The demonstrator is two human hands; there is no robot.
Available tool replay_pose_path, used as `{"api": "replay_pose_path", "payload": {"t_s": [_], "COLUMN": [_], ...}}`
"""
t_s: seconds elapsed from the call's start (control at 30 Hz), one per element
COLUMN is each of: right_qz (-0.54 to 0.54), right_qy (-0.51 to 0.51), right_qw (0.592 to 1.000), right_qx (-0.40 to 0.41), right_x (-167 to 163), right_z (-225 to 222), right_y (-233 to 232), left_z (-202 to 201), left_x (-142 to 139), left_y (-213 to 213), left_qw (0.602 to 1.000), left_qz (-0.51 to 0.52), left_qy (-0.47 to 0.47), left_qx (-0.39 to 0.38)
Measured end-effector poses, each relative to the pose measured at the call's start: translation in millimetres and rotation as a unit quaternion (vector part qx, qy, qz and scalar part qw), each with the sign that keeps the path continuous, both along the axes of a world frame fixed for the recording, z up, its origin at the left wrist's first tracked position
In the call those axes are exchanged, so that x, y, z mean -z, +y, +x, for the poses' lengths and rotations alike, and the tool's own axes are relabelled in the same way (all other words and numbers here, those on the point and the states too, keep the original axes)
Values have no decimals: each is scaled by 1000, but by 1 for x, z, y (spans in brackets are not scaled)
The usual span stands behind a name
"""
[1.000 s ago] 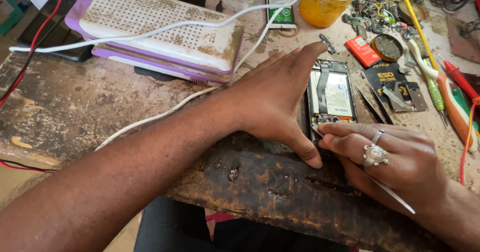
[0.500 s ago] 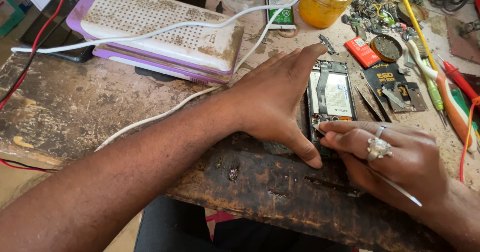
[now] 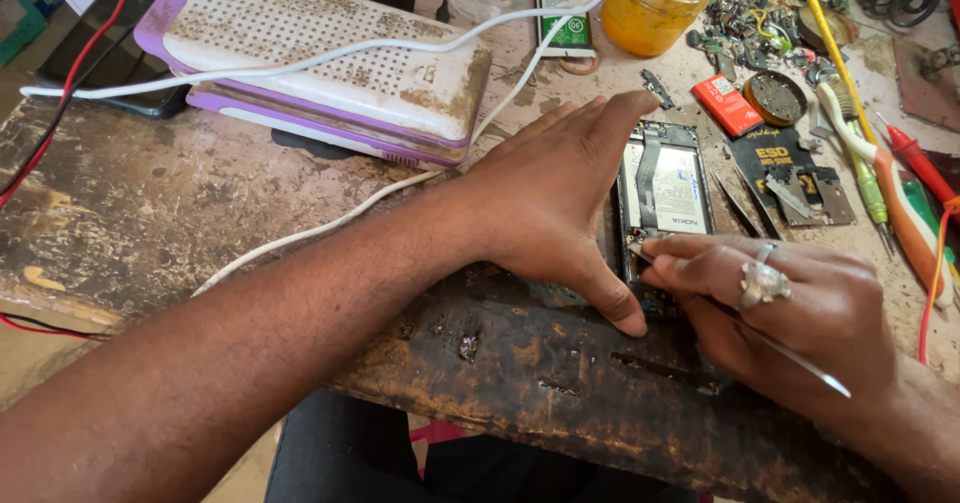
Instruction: The person uses tweezers to carefully remove and reposition internal components and ribbon cables inside a disassembled mobile phone. They repeatedly lift, align, and place parts on the motherboard while stabilizing the device with the other hand.
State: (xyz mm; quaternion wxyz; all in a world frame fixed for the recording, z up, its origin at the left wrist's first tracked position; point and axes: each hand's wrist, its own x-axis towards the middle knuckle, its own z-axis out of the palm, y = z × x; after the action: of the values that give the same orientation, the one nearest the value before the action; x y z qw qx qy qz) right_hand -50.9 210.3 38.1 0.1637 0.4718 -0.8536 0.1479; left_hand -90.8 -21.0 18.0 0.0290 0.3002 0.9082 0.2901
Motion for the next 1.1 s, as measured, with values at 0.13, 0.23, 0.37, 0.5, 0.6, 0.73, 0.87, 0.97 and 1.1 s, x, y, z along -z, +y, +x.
{"api": "replay_pose_path", "payload": {"t_s": [0.13, 0.23, 0.37, 0.5, 0.6, 0.73, 0.87, 0.97, 1.1], "right_qz": [3, 11, 26, -22, -19, 7, 2, 11, 15], "right_qy": [-3, 25, 75, 19, -1, -9, 4, 4, 38], "right_qw": [1000, 999, 997, 1000, 1000, 1000, 1000, 1000, 999], "right_qx": [-6, -22, -21, 12, 19, 16, -24, 0, -20], "right_x": [0, 0, 2, 1, 1, -1, -4, -3, 0], "right_z": [2, 2, 1, -1, 0, 2, 1, 5, 1], "right_y": [0, -3, -7, -5, -3, -1, -3, -5, -5], "left_z": [0, 0, 1, 1, 1, 1, 0, 1, 1], "left_x": [0, -1, -2, -1, 1, 2, 2, 1, -1], "left_y": [0, 2, -1, -1, -2, -2, -2, 0, 1], "left_qw": [1000, 1000, 1000, 1000, 999, 1000, 1000, 1000, 1000], "left_qz": [2, -7, 19, 13, 21, 15, 18, 20, 5], "left_qy": [7, -2, -2, 9, 27, 17, 22, 19, -1], "left_qx": [-2, -6, -5, -1, 1, 0, 4, 1, -7]}}
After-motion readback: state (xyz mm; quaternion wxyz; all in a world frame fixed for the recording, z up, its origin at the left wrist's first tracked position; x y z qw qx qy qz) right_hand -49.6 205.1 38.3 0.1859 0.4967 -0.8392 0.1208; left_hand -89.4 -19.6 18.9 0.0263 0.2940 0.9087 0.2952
